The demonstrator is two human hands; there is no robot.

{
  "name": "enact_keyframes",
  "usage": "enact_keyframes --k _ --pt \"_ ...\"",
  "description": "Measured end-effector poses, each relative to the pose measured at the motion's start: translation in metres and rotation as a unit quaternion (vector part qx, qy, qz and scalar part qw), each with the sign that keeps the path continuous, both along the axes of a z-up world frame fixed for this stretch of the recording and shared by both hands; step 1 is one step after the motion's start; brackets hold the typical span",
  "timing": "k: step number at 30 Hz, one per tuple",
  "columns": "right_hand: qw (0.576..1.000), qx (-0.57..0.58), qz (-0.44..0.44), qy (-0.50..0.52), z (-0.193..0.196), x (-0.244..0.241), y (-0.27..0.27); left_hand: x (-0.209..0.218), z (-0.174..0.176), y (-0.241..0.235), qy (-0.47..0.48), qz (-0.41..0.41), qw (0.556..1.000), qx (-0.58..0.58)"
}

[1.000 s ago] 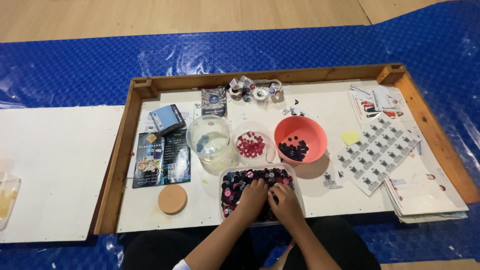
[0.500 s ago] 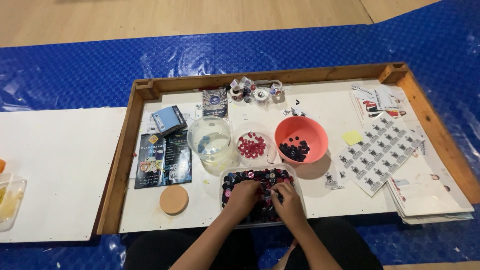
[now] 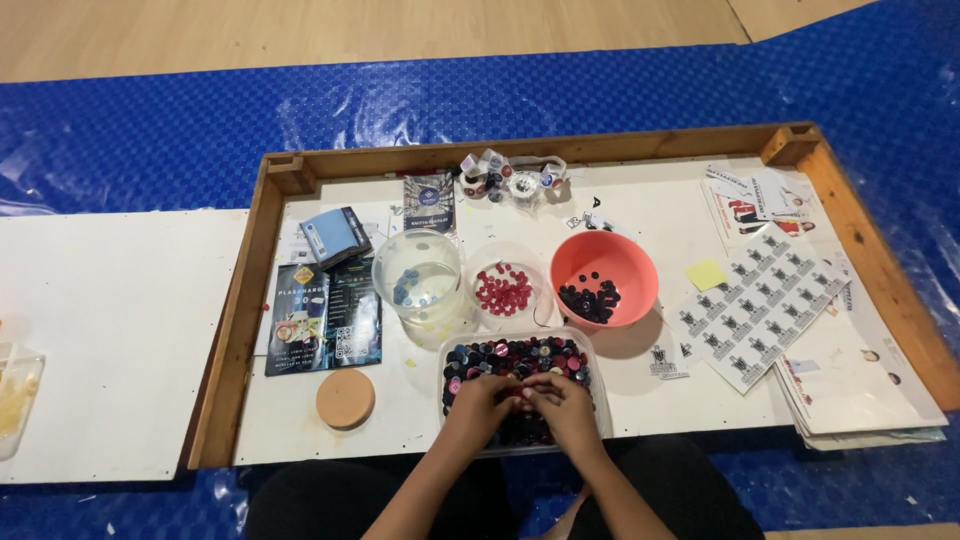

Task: The person sits on the floor and sorts small colorful buttons from a clear plastic container into a pink bowl. They repeatedly pick up buttons with both hands and transfer them to the bowl.

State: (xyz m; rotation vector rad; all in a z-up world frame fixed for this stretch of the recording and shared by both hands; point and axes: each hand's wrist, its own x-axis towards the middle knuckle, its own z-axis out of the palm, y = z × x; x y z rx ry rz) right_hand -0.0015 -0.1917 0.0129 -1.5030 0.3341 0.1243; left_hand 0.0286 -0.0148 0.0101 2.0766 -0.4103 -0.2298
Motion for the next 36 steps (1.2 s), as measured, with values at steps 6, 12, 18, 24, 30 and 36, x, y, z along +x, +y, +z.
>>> enact_keyframes --k 6,12,18,24,30,36 --pt "1.000 -0.012 0.025 -0.009 -0.010 0.001 -0.006 -0.021 0.016 0.000 0.166 0.081 0.979 -0.088" --pt "0.998 -0.045 0.041 0.013 0.003 0.005 -0.009 -0.019 0.017 0.000 0.275 0.076 0.942 -0.178" --pt "0.974 -0.180 0.135 -0.015 0.035 0.013 -0.014 -0.020 0.018 0.001 0.314 0.081 0.908 -0.265" --pt "0.920 -0.332 0.208 0.007 0.077 0.022 0.005 -0.020 0.035 0.008 0.115 0.061 0.987 -0.093" --pt "0.893 -0.393 0.217 -0.009 0.076 0.054 0.008 -0.015 -0.024 0.005 -0.122 -0.013 0.989 0.080" --pt "0.917 -0.377 0.109 -0.072 0.087 0.116 0.019 -0.023 -0.020 0.003 -0.137 -0.096 0.978 0.121"
